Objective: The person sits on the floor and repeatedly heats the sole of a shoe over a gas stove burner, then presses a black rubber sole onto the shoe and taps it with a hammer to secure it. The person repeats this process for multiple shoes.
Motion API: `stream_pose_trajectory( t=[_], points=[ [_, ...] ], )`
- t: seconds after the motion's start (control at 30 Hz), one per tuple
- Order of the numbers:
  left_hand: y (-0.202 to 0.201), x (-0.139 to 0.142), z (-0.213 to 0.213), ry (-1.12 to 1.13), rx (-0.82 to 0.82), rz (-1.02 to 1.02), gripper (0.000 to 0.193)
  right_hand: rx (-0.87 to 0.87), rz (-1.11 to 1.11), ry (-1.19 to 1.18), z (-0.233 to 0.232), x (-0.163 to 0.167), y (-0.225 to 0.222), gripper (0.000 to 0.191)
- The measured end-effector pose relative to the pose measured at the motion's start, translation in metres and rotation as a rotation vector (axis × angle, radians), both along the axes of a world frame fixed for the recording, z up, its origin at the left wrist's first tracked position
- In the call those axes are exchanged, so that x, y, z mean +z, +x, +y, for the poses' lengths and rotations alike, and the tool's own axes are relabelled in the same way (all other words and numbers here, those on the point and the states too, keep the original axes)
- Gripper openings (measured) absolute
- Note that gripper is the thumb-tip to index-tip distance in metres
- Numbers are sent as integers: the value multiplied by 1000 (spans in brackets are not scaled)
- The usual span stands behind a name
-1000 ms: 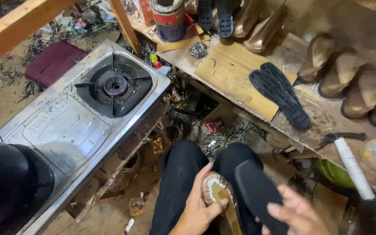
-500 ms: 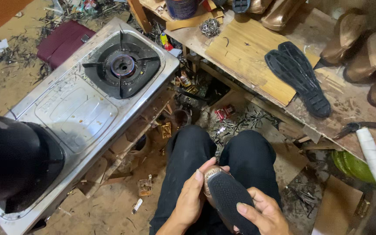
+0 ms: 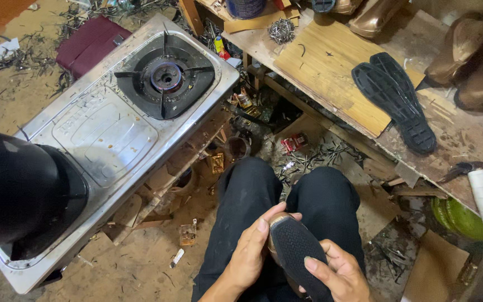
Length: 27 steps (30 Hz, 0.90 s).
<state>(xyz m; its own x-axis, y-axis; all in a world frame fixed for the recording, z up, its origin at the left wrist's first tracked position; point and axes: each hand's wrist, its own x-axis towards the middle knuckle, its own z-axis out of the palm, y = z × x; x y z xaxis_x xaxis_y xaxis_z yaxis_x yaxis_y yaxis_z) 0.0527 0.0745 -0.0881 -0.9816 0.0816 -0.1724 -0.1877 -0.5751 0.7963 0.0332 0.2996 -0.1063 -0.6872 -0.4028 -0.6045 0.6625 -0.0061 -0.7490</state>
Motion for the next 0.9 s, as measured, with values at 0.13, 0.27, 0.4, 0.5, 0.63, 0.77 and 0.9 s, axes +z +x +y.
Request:
stream_pose_trajectory(
  t=[0.13, 0.27, 0.4, 0.5, 0.63, 0.77, 0.9],
  points=[
    [1, 10, -4, -198, -12, 59, 58, -8, -24, 6, 0, 0, 2, 20],
    [2, 24, -9, -541, -2, 51, 50, 36, 28, 5, 1, 2, 3, 19],
    [4, 35, -14, -748, 45, 171, 50, 87, 29, 78, 4, 2, 5, 20],
    [8, 37, -15, -786, 28, 106, 50, 104, 0, 178, 4, -2, 9, 19],
    [18, 33, -13, -674, 97, 59, 45, 125, 61, 166, 1, -12, 21, 18],
    [31, 22, -14, -606, 185, -17, 42, 251, 312, 230, -6, -16, 28, 18],
    [37, 14, -20, -552, 153, -56, 43, 334, 354, 301, -11, -5, 27, 19]
  ],
)
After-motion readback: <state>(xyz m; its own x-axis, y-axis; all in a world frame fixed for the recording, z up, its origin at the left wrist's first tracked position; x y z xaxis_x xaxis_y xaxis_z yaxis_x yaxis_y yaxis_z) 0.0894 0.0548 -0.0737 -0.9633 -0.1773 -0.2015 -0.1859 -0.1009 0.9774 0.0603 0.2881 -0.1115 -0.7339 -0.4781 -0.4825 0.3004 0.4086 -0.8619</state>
